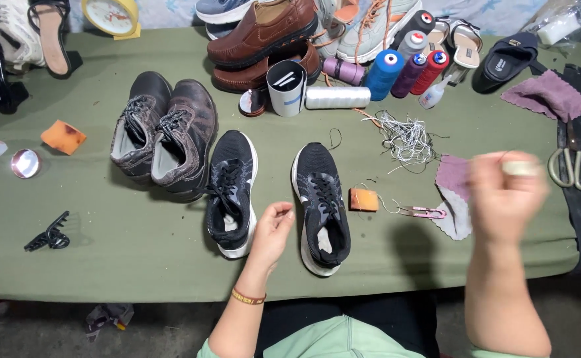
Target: Hand-sewing a black sneaker using a needle and thread at a repair bench.
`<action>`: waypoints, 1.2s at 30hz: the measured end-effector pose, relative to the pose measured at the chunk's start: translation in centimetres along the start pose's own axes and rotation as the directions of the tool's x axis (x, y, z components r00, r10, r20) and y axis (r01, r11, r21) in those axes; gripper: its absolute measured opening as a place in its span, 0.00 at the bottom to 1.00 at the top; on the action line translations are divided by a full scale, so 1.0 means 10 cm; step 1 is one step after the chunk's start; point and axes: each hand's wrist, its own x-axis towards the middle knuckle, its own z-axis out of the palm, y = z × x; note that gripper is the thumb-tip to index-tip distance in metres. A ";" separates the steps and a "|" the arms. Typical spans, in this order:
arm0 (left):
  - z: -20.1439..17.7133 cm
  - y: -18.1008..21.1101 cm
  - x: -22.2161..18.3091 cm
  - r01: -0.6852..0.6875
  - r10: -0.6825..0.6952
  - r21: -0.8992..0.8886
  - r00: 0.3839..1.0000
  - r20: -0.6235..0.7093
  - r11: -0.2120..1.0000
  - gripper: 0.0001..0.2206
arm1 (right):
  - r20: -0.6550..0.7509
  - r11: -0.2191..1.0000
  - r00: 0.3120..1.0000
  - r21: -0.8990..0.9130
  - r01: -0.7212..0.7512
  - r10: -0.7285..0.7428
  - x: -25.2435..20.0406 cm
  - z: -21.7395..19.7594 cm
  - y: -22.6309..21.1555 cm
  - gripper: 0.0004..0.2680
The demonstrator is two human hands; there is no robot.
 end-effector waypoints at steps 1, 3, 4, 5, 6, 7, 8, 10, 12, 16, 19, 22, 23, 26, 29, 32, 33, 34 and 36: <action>0.02 -0.12 0.04 0.114 -0.114 -0.049 0.993 0.000 0.992 0.16 | 0.102 0.978 0.979 -0.132 -0.161 0.175 -0.10 0.08 0.01 0.05; 0.10 -0.11 0.02 0.221 -0.220 -0.046 0.975 0.029 0.974 0.20 | 0.263 0.938 0.901 -0.131 -0.320 0.344 -0.56 0.44 0.14 0.09; 0.15 -0.10 0.02 0.327 -0.324 -0.036 0.944 0.059 0.944 0.24 | 0.411 0.869 0.769 -0.157 -0.469 0.489 -0.78 0.61 0.21 0.14; 0.17 -0.07 0.03 0.327 -0.324 -0.036 0.944 0.056 0.944 0.24 | 0.414 0.869 0.768 -0.155 -0.469 0.489 -0.87 0.74 0.23 0.14; 0.18 -0.03 0.03 0.355 -0.353 -0.032 0.934 0.054 0.934 0.25 | 0.467 0.848 0.710 -0.342 -0.404 0.527 -0.97 0.86 0.25 0.19; 0.19 0.01 0.04 0.384 -0.382 -0.026 0.923 0.051 0.923 0.27 | 0.504 0.801 0.646 -0.510 -0.314 0.574 -1.08 0.99 0.27 0.25; 0.18 -0.02 0.04 0.385 -0.383 -0.023 0.922 0.046 0.923 0.27 | 0.506 0.802 0.644 -0.507 -0.316 0.574 -1.07 1.06 0.17 0.25; 0.18 -0.07 0.07 0.380 -0.379 -0.012 0.924 0.061 0.925 0.27 | 0.485 0.709 0.560 -0.640 -0.296 0.672 -1.03 1.19 -0.01 0.30; 0.17 -0.13 0.10 0.385 -0.383 -0.027 0.922 0.059 0.923 0.27 | 0.488 0.731 0.607 -0.637 -0.245 0.628 -1.22 1.14 0.36 0.25; 0.15 -0.37 0.13 0.398 -0.390 -0.147 0.917 0.079 0.906 0.28 | 0.464 0.844 0.742 -0.472 -0.255 0.484 -1.42 1.01 1.01 0.13; 0.19 -0.35 0.09 0.391 -0.368 -0.436 0.919 0.140 0.811 0.18 | 0.487 0.901 0.759 -0.264 -0.344 0.432 -1.36 0.87 1.02 0.14; 0.16 0.01 -0.03 0.314 -0.241 -0.587 0.949 0.203 0.746 0.20 | 0.587 0.890 0.719 -0.006 -0.455 0.372 -1.26 0.73 0.91 0.13; 0.13 -0.15 -0.01 0.313 -0.239 -0.588 0.950 0.202 0.746 0.20 | 0.588 0.891 0.719 -0.005 -0.454 0.370 -1.21 0.78 0.71 0.13; 0.08 -0.45 0.02 0.235 -0.045 -0.801 0.967 0.252 0.551 0.31 | 0.655 0.848 0.679 0.108 -0.519 0.332 -1.15 0.88 0.33 0.11; 0.07 -0.36 -0.03 0.194 0.037 -0.820 0.967 0.254 0.539 0.36 | 0.676 0.812 0.663 0.165 -0.561 0.321 -1.17 0.89 0.32 0.11; 0.08 -0.18 -0.11 0.142 0.051 -0.782 0.975 0.217 0.607 0.41 | 0.699 0.809 0.647 0.171 -0.563 0.303 -1.18 0.88 0.33 0.10; 0.10 -0.05 -0.13 0.088 0.076 -0.762 0.981 0.177 0.641 0.43 | 0.708 0.795 0.639 0.186 -0.578 0.300 -1.20 0.87 0.39 0.13; 0.11 0.09 -0.16 0.033 0.104 -0.739 0.985 0.138 0.672 0.46 | 0.717 0.780 0.632 0.200 -0.592 0.296 -1.22 0.85 0.46 0.17; 0.10 0.34 -0.20 -0.040 0.158 -0.725 0.983 0.095 0.688 0.47 | 0.740 0.839 0.628 0.166 -0.518 0.241 -1.18 0.80 0.86 0.20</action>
